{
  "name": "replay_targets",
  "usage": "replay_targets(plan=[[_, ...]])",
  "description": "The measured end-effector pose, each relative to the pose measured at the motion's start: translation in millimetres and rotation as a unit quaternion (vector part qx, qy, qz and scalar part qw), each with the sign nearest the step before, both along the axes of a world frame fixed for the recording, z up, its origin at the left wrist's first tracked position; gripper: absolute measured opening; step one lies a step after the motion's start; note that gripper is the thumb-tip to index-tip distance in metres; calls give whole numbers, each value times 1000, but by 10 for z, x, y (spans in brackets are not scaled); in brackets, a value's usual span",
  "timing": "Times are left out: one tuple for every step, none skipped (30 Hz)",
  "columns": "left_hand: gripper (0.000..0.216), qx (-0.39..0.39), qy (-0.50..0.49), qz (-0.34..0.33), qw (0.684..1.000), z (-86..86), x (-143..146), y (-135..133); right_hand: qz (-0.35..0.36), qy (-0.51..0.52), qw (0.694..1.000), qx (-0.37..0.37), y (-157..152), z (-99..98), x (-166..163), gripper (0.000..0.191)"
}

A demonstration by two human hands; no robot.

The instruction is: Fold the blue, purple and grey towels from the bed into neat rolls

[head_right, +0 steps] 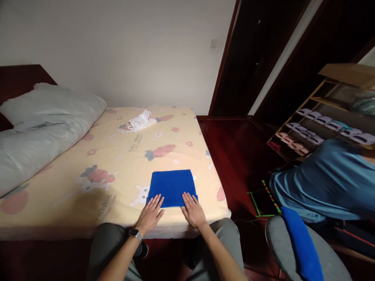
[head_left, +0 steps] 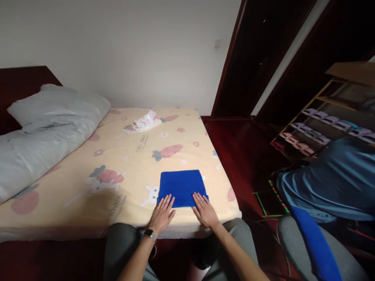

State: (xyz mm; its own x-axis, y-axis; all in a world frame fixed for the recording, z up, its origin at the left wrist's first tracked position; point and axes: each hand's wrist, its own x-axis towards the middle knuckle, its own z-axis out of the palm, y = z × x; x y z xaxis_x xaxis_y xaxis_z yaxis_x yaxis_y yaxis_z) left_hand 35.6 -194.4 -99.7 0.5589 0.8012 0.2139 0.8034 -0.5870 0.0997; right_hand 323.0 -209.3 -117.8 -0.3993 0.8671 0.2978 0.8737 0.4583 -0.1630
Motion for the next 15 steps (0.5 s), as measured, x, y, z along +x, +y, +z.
replay_targets(plan=[[65,-1,0,4,1000,-2,-87,4,-6,1,1000,0,0,-13,122,63],[65,-4,-1,6,1000,0,-168,10,-10,2,1000,-3,0,-21,232,63],[65,-9,-2,5,1000,3,-243,19,-9,2,1000,-7,0,-23,325,63],[65,-16,-4,1,1000,4,-309,33,-5,2,1000,-13,1,-19,397,64],[64,-24,-7,-7,1000,3,-369,50,0,1,1000,-18,4,-9,446,64],[63,-32,-12,-14,999,-2,-423,71,4,1,1000,-23,8,6,474,64],[61,-39,-21,-19,999,-12,-470,93,6,1,1000,-26,13,23,483,65],[60,-44,-32,-20,998,-26,-511,115,5,1,1000,-25,18,42,478,65],[58,-48,-46,-17,998,-42,-545,136,0,4,1000,-19,23,61,465,65],[58,-50,-62,-11,997,-59,-573,153,-8,10,1000,-11,27,76,447,64],[58,-52,-78,-4,996,-75,-594,166,-17,18,1000,-3,29,87,429,64],[58,-53,-92,1,994,-90,-609,174,-24,31,999,3,30,93,415,64],[59,-53,-105,4,993,-101,-617,177,-28,47,998,5,30,94,407,63],[59,-55,-116,5,992,-107,-620,177,-29,67,997,2,29,90,405,63],[57,-57,-125,6,990,-108,-619,174,-28,91,995,-6,28,83,410,62]])
